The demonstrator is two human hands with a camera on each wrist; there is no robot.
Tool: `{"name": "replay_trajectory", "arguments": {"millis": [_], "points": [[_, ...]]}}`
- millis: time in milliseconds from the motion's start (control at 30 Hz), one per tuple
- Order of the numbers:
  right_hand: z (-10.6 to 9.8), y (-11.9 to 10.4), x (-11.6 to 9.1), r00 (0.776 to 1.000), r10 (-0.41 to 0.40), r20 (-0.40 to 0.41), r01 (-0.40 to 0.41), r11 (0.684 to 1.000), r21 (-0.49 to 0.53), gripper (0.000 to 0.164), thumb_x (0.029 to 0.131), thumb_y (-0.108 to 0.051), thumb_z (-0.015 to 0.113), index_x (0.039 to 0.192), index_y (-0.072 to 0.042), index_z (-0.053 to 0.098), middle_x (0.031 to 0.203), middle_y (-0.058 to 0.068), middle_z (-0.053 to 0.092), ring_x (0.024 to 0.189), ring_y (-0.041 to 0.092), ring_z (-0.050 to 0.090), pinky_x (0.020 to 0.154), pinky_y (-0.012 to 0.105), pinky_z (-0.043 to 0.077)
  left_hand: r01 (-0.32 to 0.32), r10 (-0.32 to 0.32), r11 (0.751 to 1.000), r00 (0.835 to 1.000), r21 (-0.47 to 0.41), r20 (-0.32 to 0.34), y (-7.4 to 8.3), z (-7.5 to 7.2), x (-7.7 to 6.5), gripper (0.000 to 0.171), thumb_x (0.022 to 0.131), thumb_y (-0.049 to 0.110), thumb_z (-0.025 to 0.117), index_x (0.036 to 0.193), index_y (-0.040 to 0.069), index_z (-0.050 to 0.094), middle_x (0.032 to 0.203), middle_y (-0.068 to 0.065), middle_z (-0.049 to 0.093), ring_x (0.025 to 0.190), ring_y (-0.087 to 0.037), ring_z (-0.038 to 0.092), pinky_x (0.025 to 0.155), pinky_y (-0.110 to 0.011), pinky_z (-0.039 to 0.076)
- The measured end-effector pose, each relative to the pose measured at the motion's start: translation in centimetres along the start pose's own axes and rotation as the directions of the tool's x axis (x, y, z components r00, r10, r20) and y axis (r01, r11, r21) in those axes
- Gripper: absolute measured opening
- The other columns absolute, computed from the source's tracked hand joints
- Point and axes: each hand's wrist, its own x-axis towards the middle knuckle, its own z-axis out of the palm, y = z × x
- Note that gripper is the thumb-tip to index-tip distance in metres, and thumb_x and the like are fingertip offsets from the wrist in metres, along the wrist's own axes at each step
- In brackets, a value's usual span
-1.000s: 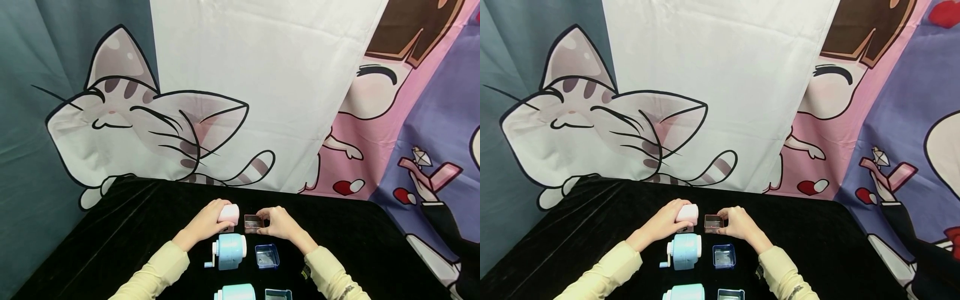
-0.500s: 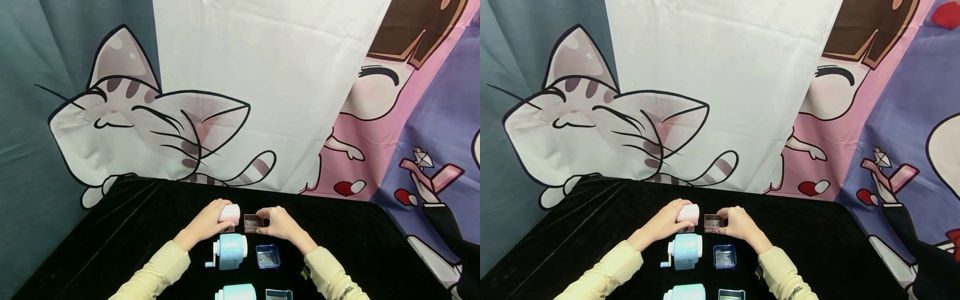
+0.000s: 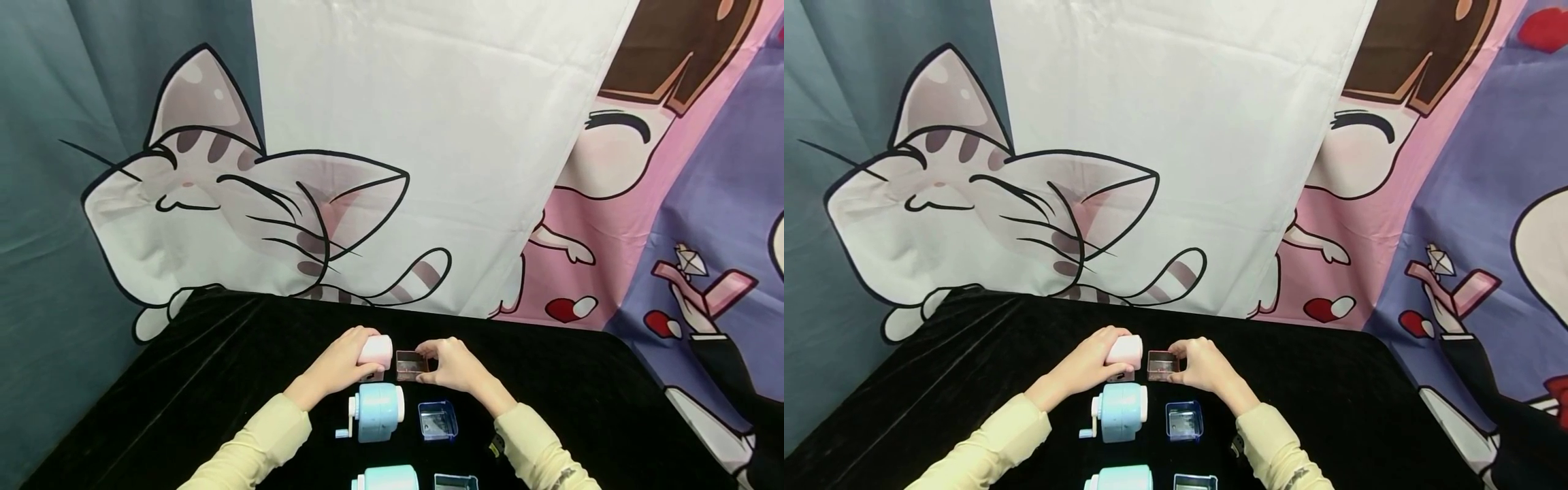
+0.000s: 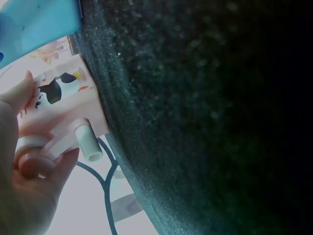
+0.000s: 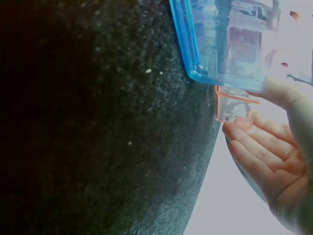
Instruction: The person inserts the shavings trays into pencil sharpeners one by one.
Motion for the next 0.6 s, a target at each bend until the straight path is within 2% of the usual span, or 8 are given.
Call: {"name": "replay_trajectory", "arguments": {"millis": [600], "points": [[0.27, -0.51, 0.73, 1.000, -0.018, 0.014, 0.018, 1.000, 0.002, 0.043, 0.067, -0.028, 0.078, 0.101, -0.007, 0.064, 0.091, 0.004, 0.069, 0.081, 0.007, 0.060, 0.073, 0.030, 0.051, 0.009, -0.009, 1.000, 1.000, -0.016, 0.012, -0.16, 0.04, 0.02, 0.051, 0.079, 0.044, 0.066, 0.118, 0.017, 0.048, 0.105, 0.005, 0.051, 0.088, -0.010, 0.045, 0.076, -0.032, 0.046]]}}
